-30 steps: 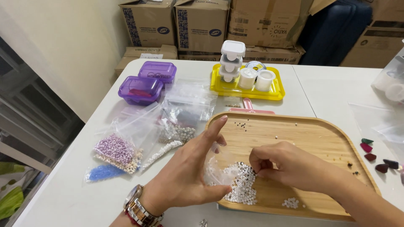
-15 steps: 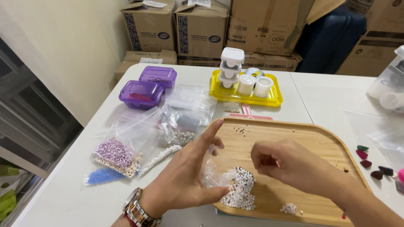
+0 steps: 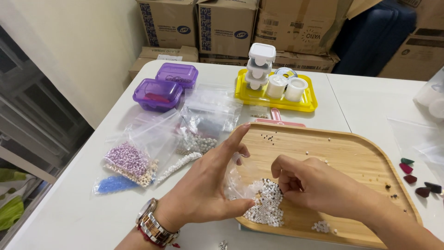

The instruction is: Picking up small white beads from a wooden tray and placing them into a small plastic bag

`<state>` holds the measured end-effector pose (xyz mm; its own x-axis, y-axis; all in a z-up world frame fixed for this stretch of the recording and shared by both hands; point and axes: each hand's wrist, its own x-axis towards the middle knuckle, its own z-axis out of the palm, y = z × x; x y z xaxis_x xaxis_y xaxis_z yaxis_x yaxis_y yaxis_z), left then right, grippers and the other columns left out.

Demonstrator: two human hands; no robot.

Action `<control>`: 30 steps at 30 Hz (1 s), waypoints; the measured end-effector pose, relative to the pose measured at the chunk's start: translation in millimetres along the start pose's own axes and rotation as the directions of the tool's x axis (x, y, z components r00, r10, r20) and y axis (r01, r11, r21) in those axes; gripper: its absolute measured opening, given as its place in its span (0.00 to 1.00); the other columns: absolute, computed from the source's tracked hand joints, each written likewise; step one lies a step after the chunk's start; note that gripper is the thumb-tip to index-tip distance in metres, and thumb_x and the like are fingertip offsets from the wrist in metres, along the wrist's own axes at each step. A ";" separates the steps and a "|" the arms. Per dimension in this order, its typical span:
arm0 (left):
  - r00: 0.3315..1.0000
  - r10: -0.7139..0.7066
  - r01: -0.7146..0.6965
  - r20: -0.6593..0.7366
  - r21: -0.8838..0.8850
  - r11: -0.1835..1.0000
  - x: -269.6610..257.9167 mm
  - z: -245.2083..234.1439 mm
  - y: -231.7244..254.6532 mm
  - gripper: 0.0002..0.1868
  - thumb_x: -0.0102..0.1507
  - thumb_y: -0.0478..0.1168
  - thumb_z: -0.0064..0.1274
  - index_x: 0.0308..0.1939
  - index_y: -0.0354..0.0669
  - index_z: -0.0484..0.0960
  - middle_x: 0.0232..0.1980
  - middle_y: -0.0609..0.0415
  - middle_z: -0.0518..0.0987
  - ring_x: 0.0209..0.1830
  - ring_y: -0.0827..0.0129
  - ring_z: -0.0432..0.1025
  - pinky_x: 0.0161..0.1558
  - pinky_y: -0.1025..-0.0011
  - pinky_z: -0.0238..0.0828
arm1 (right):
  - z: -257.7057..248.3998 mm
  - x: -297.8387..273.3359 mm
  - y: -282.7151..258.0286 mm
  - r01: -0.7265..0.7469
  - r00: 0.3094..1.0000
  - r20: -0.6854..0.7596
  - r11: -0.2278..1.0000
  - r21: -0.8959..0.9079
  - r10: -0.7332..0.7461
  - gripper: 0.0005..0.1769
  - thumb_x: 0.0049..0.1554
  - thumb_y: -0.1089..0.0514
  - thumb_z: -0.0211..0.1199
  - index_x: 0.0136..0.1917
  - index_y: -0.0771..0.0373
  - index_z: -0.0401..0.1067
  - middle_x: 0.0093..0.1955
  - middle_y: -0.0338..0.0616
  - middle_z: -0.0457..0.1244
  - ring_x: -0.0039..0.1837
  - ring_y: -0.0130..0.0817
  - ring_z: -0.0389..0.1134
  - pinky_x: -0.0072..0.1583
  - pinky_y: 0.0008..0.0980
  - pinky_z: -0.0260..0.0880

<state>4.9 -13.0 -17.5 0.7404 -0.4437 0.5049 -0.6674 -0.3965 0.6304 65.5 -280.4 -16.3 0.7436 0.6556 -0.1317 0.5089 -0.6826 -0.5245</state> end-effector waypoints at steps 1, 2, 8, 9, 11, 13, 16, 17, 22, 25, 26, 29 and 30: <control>1.000 -0.011 0.010 0.008 0.008 1.000 -0.3 -0.2 0.2 0.60 0.53 0.49 0.64 0.81 0.49 0.42 0.58 0.48 0.75 0.51 0.61 0.75 0.57 0.66 0.71 | -0.9 -0.6 -2.0 -0.031 1.000 0.001 0.999 -0.040 0.032 0.17 0.46 0.64 0.64 0.48 0.48 0.68 0.32 0.27 0.72 0.34 0.27 0.69 0.41 0.27 0.69; 1.000 -0.021 0.020 0.017 0.015 1.000 -0.7 -0.4 0.4 0.60 0.54 0.51 0.64 0.81 0.50 0.41 0.58 0.48 0.75 0.50 0.61 0.75 0.55 0.65 0.72 | -1.6 -1.3 -4.0 -0.063 0.998 -0.001 0.995 -0.079 0.063 0.18 0.47 0.62 0.62 0.50 0.47 0.68 0.32 0.27 0.73 0.34 0.26 0.70 0.42 0.26 0.70; 0.999 0.046 -0.046 0.028 -0.004 0.999 2.1 1.2 6.9 0.59 0.53 0.49 0.61 0.80 0.46 0.42 0.68 0.42 0.71 0.57 0.58 0.73 0.58 0.62 0.71 | 0.8 -4.9 -53.1 0.429 0.841 -0.410 0.897 0.106 -0.354 0.17 0.53 0.67 0.68 0.53 0.57 0.68 0.38 0.33 0.67 0.37 0.25 0.66 0.43 0.24 0.73; 0.998 0.046 -0.046 0.030 -0.005 0.999 1.4 1.5 6.7 0.59 0.53 0.49 0.61 0.80 0.46 0.42 0.68 0.42 0.71 0.57 0.58 0.73 0.58 0.62 0.71 | 2.2 -4.3 -49.8 0.428 0.841 -0.412 0.897 0.107 -0.352 0.17 0.53 0.67 0.68 0.53 0.57 0.68 0.38 0.33 0.67 0.37 0.25 0.66 0.43 0.24 0.73; 0.999 0.004 -0.004 0.032 0.003 1.000 0.3 0.6 5.5 0.60 0.53 0.51 0.61 0.81 0.48 0.41 0.62 0.41 0.74 0.55 0.56 0.75 0.59 0.61 0.69 | 5.2 -2.3 -43.9 0.417 0.842 -0.387 0.908 0.028 -0.375 0.09 0.56 0.59 0.69 0.46 0.55 0.69 0.44 0.33 0.69 0.39 0.26 0.70 0.45 0.25 0.74; 1.000 0.005 -0.005 0.025 0.002 1.000 0.6 -2.6 3.9 0.59 0.53 0.52 0.62 0.81 0.48 0.42 0.60 0.45 0.75 0.53 0.58 0.75 0.59 0.63 0.69 | -6.8 -12.4 -32.8 0.398 0.878 -0.320 0.914 0.074 -0.356 0.07 0.55 0.61 0.69 0.41 0.53 0.70 0.39 0.31 0.69 0.37 0.24 0.69 0.43 0.24 0.73; 1.000 0.003 -0.003 0.010 0.001 1.000 -0.3 -5.1 2.5 0.60 0.53 0.50 0.64 0.81 0.49 0.42 0.58 0.48 0.75 0.51 0.59 0.75 0.59 0.64 0.70 | -2.9 -23.5 -11.4 0.363 0.918 -0.197 0.929 0.068 -0.345 0.07 0.54 0.60 0.70 0.38 0.51 0.74 0.34 0.27 0.71 0.35 0.23 0.70 0.41 0.22 0.74; 1.000 0.007 -0.007 0.010 0.007 1.000 -0.4 -5.7 2.0 0.61 0.53 0.49 0.65 0.81 0.50 0.41 0.57 0.48 0.74 0.50 0.58 0.75 0.59 0.64 0.70 | 2.1 -26.5 -3.1 0.354 0.925 -0.155 0.935 0.014 -0.348 0.05 0.54 0.57 0.71 0.40 0.49 0.76 0.35 0.26 0.73 0.35 0.22 0.72 0.40 0.21 0.76; 1.000 0.021 -0.021 -0.003 0.035 0.999 -1.9 -7.0 -0.2 0.60 0.54 0.52 0.62 0.81 0.50 0.40 0.57 0.47 0.75 0.50 0.57 0.75 0.57 0.61 0.71 | 18.2 -30.7 4.7 0.361 0.922 -0.151 0.932 0.002 -0.357 0.06 0.55 0.54 0.70 0.47 0.49 0.77 0.39 0.26 0.75 0.39 0.21 0.77 0.45 0.22 0.80; 1.000 0.023 -0.023 -0.012 0.051 0.998 -1.9 -7.6 -1.9 0.60 0.54 0.52 0.62 0.81 0.49 0.40 0.58 0.47 0.75 0.54 0.55 0.75 0.58 0.61 0.70 | 21.6 -25.8 11.1 0.433 0.891 -0.135 0.901 -0.039 -0.434 0.13 0.56 0.54 0.69 0.54 0.52 0.75 0.39 0.26 0.74 0.39 0.21 0.78 0.45 0.23 0.80; 0.999 0.032 -0.031 -0.013 0.057 0.998 -1.9 -6.8 -2.4 0.60 0.53 0.51 0.62 0.81 0.48 0.41 0.58 0.47 0.75 0.57 0.55 0.75 0.59 0.61 0.70 | 23.2 -25.6 13.0 0.467 0.875 -0.111 0.882 -0.070 -0.472 0.15 0.57 0.53 0.69 0.58 0.53 0.74 0.39 0.27 0.73 0.39 0.22 0.76 0.45 0.23 0.79; 1.000 0.024 -0.024 -0.009 0.053 0.998 -2.1 -8.6 -1.7 0.60 0.53 0.50 0.62 0.81 0.48 0.41 0.58 0.46 0.75 0.57 0.54 0.75 0.60 0.61 0.69 | 25.1 -26.1 16.8 0.351 0.933 -0.073 0.935 -0.045 -0.353 0.18 0.55 0.55 0.69 0.59 0.49 0.75 0.38 0.24 0.75 0.39 0.22 0.78 0.46 0.22 0.80; 1.000 0.023 -0.023 -0.009 0.051 0.998 -2.2 -8.1 -1.9 0.60 0.53 0.50 0.62 0.81 0.48 0.41 0.58 0.46 0.75 0.57 0.54 0.75 0.60 0.61 0.69 | 24.7 -26.6 15.0 0.349 0.934 -0.071 0.936 -0.045 -0.351 0.18 0.55 0.55 0.69 0.59 0.49 0.75 0.38 0.24 0.75 0.39 0.22 0.78 0.46 0.22 0.80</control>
<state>5.2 -4.7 -15.1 0.7255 -0.4455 0.5247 -0.6872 -0.4265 0.5881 42.6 -300.1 -41.4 0.5462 0.8288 0.1213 0.7552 -0.4246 -0.4995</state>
